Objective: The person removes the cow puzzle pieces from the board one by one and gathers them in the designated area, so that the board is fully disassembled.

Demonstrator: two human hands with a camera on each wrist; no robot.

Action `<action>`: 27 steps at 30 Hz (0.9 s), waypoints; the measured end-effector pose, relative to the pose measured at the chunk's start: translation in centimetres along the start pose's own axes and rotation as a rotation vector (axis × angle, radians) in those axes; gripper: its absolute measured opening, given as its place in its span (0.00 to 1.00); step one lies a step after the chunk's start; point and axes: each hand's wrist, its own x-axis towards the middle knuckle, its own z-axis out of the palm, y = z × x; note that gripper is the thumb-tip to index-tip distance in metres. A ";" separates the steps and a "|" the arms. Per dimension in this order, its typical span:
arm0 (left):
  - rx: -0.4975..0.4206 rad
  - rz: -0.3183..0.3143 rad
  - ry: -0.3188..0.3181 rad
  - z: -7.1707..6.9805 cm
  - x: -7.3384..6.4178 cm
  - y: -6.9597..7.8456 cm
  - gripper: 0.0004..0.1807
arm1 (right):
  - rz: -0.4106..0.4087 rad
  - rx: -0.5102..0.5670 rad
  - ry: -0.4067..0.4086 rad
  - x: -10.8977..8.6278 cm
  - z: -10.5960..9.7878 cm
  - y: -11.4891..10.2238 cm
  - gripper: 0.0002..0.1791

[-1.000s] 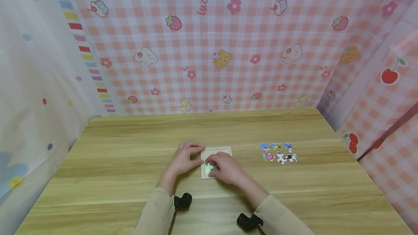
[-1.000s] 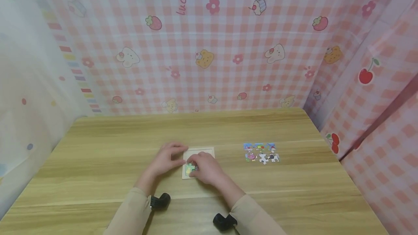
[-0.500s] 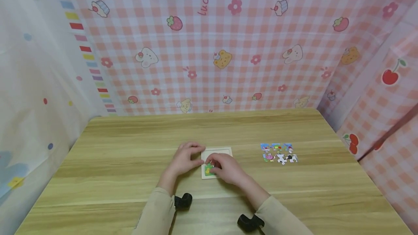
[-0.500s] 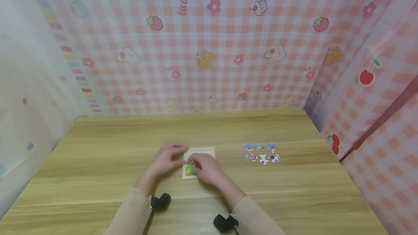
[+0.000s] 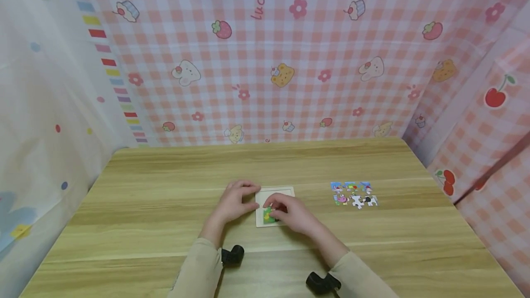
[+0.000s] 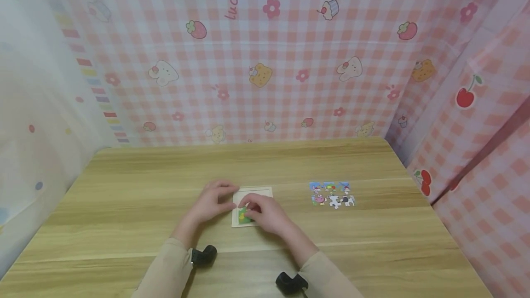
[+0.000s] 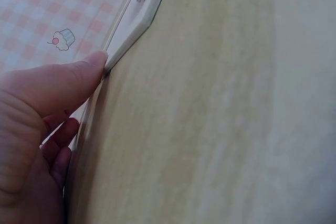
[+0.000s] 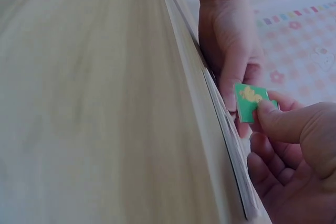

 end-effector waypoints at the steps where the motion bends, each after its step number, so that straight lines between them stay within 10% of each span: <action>1: -0.003 -0.006 -0.003 0.0 0.0 0.0 0.26 | -0.003 0.003 0.003 -0.1 -0.2 0.1 0.08; 27: -0.035 -0.018 0.006 -0.1 0.0 0.3 0.25 | 0.067 -0.062 0.145 -6.4 -7.6 4.1 0.12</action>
